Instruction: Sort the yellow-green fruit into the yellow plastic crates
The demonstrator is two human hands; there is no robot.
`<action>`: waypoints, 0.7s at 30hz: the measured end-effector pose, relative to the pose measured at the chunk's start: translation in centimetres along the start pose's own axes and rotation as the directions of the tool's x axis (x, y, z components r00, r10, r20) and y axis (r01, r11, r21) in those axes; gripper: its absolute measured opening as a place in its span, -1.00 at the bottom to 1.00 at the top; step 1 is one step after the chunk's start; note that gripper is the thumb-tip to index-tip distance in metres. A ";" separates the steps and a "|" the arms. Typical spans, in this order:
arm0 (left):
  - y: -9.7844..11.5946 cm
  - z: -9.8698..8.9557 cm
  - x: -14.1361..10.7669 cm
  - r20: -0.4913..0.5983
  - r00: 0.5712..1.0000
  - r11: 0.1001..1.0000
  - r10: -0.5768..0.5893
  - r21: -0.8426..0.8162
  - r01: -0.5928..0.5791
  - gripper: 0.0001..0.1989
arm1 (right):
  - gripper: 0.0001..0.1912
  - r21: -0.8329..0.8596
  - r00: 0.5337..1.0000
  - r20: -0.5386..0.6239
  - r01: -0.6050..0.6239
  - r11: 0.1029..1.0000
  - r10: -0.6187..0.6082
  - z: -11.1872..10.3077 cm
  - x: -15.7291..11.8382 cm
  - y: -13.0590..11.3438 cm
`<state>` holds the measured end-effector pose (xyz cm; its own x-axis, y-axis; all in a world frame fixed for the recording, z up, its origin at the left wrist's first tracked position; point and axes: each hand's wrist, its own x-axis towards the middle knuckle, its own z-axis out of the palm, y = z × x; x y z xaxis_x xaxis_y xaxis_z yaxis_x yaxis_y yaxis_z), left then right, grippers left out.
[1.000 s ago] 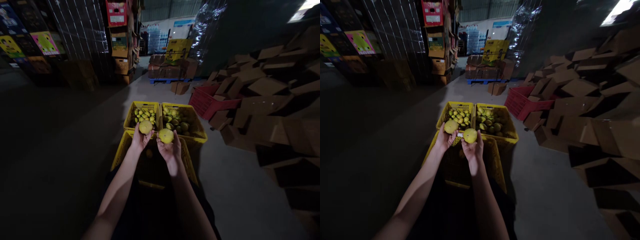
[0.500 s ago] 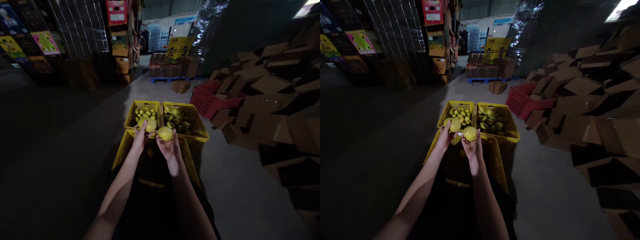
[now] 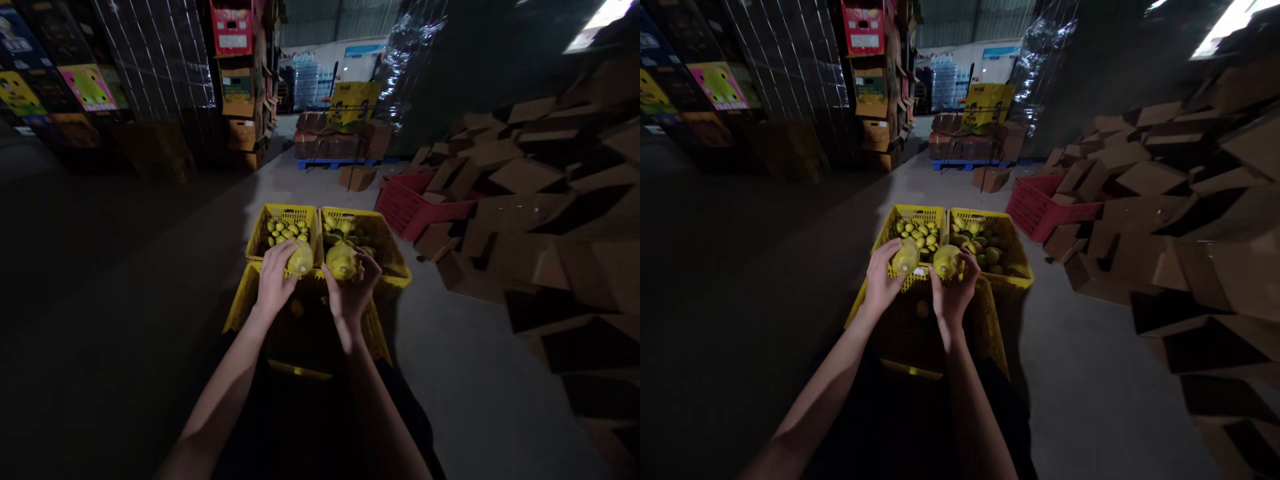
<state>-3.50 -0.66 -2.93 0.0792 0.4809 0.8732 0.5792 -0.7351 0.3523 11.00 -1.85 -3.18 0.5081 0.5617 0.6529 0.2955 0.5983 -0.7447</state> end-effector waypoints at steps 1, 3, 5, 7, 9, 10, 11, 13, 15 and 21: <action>0.0 -0.1 -0.1 0.016 0.999 0.999 0.029 0.019 -0.030 -0.51 | -0.48 -0.007 1.000 0.002 0.023 1.000 -0.023 0.0 -0.1 0.0; 0.1 -0.4 -0.1 0.023 0.998 0.997 0.064 0.036 -0.064 -0.50 | -0.48 -0.005 0.999 0.010 0.052 0.999 -0.052 0.0 -0.3 -0.2; 0.2 -0.5 -0.1 -0.001 0.997 0.997 0.077 0.032 -0.077 -0.50 | -0.48 0.018 0.998 0.020 0.057 0.998 -0.057 0.0 -0.4 -0.3; 0.1 -0.6 0.0 -0.022 0.997 0.997 0.075 0.023 -0.075 -0.50 | -0.49 0.061 0.999 0.038 0.032 0.998 -0.034 0.1 -0.6 -0.5; 0.1 -0.8 0.0 -0.033 0.997 0.997 0.072 0.029 -0.071 -0.49 | -0.48 0.097 0.998 0.055 0.018 0.995 -0.023 0.0 -0.7 -0.4; 0.0 -0.8 -0.1 -0.036 0.996 0.997 0.076 0.037 -0.075 -0.49 | -0.48 0.105 0.997 0.062 0.028 0.994 -0.035 0.0 -0.8 -0.3; -0.1 -0.8 -0.2 -0.044 0.995 0.995 0.088 0.042 -0.086 -0.50 | -0.47 0.107 0.996 0.067 0.051 0.993 -0.059 -0.1 -0.9 -0.1; -0.4 -0.7 -0.5 -0.088 0.988 0.992 0.126 0.034 -0.123 -0.54 | -0.45 0.108 0.991 0.080 0.099 0.989 -0.108 -0.4 -1.3 0.5; -0.8 -0.4 -1.0 -0.145 0.979 0.989 0.144 -0.010 -0.147 -0.61 | -0.44 0.123 0.989 0.111 0.088 0.989 -0.102 -0.8 -1.9 1.2; -1.7 0.4 -2.8 -0.118 0.989 0.982 -0.084 -0.181 0.062 -0.58 | -0.44 0.191 0.966 0.256 -0.079 0.978 0.029 -2.3 -4.1 2.1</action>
<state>-4.36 -0.60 -6.11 -0.0658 0.4812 0.8741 0.4264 -0.7784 0.4607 11.38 -4.20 -7.76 0.2927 0.7059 0.6450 0.0947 0.6498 -0.7542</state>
